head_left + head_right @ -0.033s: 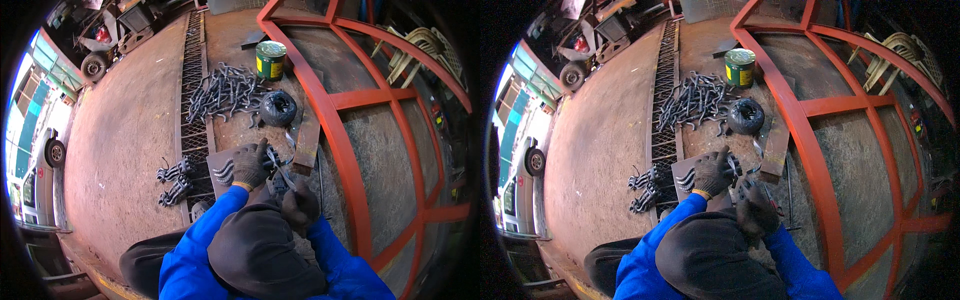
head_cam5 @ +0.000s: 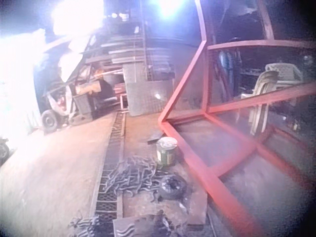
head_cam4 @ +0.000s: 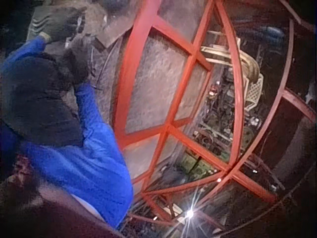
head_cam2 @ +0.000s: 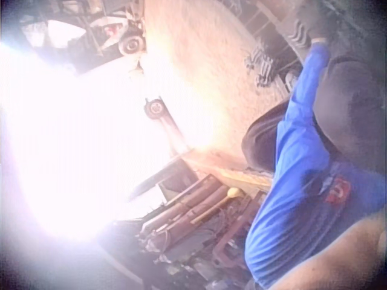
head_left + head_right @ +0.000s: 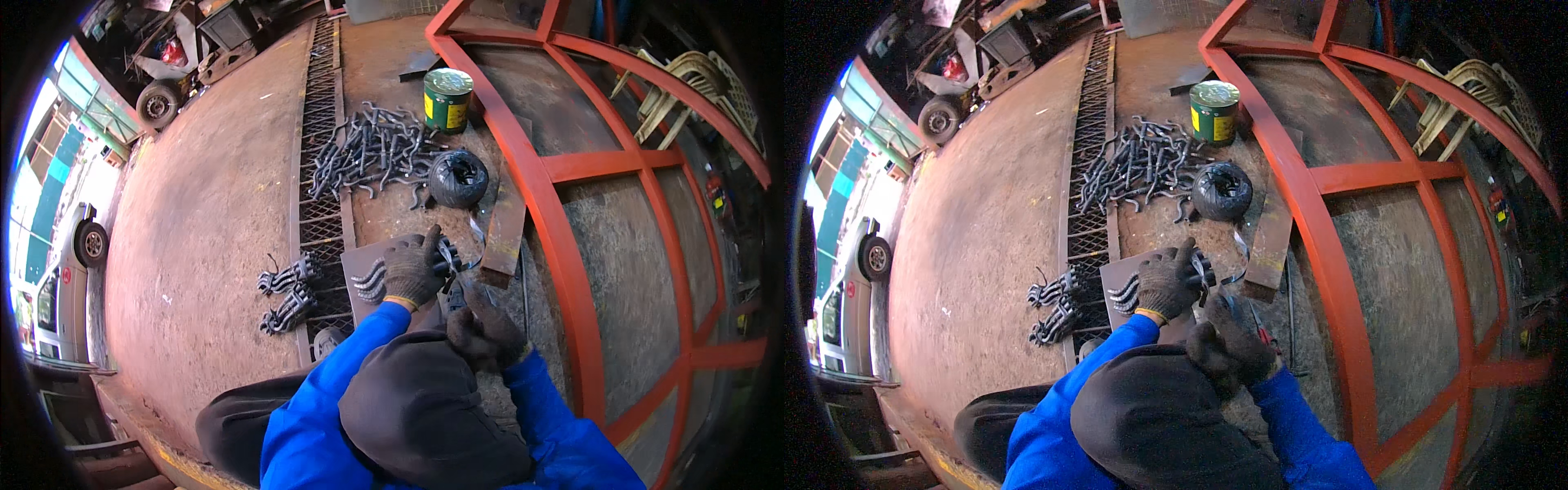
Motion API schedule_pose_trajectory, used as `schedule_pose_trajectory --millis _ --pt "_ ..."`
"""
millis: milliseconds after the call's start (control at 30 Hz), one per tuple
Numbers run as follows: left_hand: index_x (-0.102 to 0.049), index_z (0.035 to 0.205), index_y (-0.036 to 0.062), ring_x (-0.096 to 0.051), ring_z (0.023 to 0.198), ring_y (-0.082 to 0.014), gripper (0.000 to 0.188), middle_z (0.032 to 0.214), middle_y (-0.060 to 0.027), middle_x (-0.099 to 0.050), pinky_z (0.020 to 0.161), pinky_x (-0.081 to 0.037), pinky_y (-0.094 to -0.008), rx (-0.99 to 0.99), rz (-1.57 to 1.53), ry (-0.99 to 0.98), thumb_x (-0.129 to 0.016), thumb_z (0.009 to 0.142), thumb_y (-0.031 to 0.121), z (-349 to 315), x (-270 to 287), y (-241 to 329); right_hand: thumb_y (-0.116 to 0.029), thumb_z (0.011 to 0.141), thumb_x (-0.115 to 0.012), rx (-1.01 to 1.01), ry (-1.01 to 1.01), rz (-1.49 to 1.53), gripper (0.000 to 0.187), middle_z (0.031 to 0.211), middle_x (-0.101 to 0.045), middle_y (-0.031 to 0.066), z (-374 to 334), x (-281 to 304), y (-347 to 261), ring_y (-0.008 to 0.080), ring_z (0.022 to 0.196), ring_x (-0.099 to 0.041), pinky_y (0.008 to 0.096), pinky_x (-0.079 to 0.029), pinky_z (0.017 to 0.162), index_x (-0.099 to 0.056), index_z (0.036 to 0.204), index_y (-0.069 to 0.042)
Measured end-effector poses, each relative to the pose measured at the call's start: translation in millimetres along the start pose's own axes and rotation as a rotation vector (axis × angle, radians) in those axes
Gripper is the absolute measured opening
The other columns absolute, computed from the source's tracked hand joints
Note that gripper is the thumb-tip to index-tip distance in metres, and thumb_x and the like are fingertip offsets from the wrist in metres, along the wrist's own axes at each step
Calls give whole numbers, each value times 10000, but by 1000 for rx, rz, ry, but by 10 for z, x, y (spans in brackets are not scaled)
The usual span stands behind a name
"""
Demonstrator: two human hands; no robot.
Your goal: The person sits on the floor and repeatedly ties small metal wires into bundles using a red-handled tool. They pick up individual wires, wrap them around a core, and secure them into neat bundles, placing the finished bundles on the floor beside them.
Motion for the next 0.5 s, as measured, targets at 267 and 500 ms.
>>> schedule_pose_trajectory --millis 267,500 --pt "-487 1303 185 -596 1041 -371 732 1157 -149 -607 831 -455 -522 61 -36 -10 -784 658 362 16 11 37 -406 997 -437 298 597 -1254 461 748 -624 163 -302 378 104 307 663 -609 425 -460 602 -625 914 6" --pt "-493 1294 181 -597 1033 -385 705 1150 -162 -607 834 -450 -523 46 -39 1 -773 667 336 35 18 7 -336 987 -499 225 272 -1551 373 942 -662 233 -246 943 603 363 806 -654 436 -501 692 -624 1096 -1"
Point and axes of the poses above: each hand's wrist, its own z-axis towards the middle knuckle, its own x-axis out of the back of the hand, y = z × x, the point moved 5 cm from there along z, towards the middle knuckle
